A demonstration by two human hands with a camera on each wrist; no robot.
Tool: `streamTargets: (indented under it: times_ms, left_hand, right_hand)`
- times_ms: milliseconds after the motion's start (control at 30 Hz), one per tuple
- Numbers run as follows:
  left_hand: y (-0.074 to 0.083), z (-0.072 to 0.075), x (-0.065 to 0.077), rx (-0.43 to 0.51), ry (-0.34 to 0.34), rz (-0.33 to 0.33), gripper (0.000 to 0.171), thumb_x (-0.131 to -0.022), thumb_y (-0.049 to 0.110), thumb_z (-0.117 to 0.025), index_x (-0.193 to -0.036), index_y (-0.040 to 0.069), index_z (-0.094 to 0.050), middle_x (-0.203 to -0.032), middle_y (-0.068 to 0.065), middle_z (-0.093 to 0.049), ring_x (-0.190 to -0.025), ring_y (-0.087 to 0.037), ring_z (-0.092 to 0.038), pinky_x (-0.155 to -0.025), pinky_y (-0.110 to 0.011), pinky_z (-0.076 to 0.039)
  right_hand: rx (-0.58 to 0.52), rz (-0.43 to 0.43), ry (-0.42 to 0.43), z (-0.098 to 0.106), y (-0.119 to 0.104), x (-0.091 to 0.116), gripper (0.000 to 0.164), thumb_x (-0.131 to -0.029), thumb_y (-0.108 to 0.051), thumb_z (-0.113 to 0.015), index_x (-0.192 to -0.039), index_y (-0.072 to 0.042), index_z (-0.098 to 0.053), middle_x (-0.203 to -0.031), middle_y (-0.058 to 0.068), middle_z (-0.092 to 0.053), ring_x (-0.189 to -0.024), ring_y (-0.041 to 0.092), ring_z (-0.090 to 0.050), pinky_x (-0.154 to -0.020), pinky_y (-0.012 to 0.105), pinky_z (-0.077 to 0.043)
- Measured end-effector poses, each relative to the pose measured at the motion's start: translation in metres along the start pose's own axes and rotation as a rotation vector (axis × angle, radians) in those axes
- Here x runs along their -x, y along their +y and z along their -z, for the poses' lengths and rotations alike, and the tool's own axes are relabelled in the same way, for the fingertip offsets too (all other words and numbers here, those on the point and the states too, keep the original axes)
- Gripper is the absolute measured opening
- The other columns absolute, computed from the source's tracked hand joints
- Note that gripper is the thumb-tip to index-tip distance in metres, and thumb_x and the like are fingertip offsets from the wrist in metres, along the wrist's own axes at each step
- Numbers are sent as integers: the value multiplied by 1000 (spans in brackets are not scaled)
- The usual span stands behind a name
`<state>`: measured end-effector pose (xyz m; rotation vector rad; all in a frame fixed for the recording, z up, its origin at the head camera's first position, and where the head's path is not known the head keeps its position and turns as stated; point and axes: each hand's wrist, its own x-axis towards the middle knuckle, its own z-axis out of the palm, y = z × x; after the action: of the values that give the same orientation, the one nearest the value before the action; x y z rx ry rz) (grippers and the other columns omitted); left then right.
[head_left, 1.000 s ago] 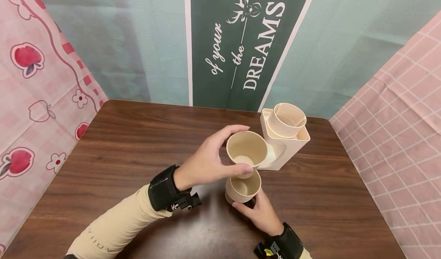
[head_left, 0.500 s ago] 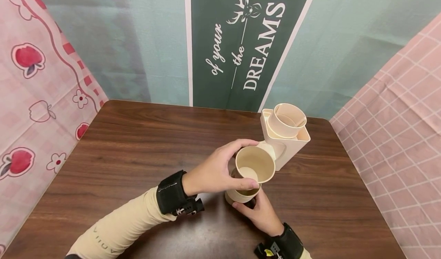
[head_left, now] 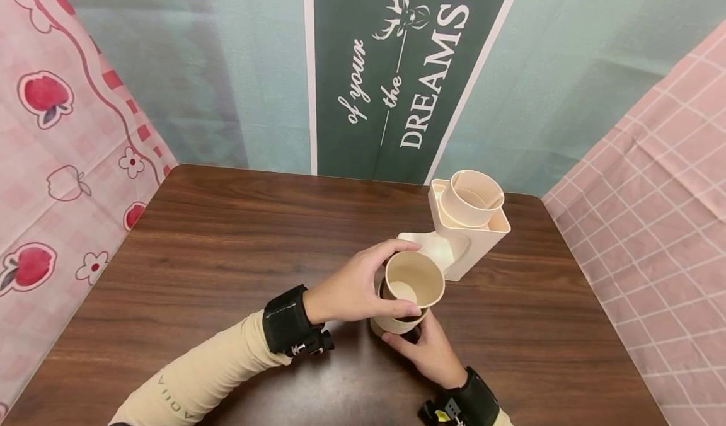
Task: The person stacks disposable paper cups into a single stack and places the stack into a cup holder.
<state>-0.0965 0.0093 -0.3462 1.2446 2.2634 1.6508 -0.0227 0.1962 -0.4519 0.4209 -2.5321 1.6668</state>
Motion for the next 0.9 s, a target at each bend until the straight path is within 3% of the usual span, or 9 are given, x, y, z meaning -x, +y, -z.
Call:
streamTargets:
  times_ms: [167,333,600,900]
  left_hand:
    - [-8,-3,4,-25,-6,10,78,-73,42,-78,-137,12,-46,-115,3,-60,-106,-10,-55,-94,-26,-43]
    - [-14,-7,7,-44,-13,16,77,-73,44,-77,-136,14,-46,-116,4,-59,-107,-9,-54,-94,-26,-43]
    - [-24,-12,14,-32,-53,13,77,-73,46,-77,-137,15,-46,-118,5,-58,-109,-10,-53,-94,-28,-44]
    - [-35,-12,13,-25,-80,-14,77,-72,46,-77,-134,14,-47,-117,5,-59,-109,-10,-53,-94,-28,-43]
  right_hand:
    - [-22,-12,-2,-1,7,1,72,-74,-14,-79,-136,-5,-44,-129,6,-55,-114,14,-54,-95,35,-46]
    - [-21,-18,-6,-1,5,1,71,-74,-13,-79,-135,-6,-44,-129,5,-54,-114,14,-54,-95,34,-46]
    - [-3,12,-8,-1,-16,2,64,-74,-3,-76,-131,0,-46,-123,12,-57,-110,21,-56,-91,35,-47]
    - [37,22,-5,2,-25,-3,64,-74,-6,-77,-130,0,-47,-121,11,-58,-110,22,-55,-91,39,-46]
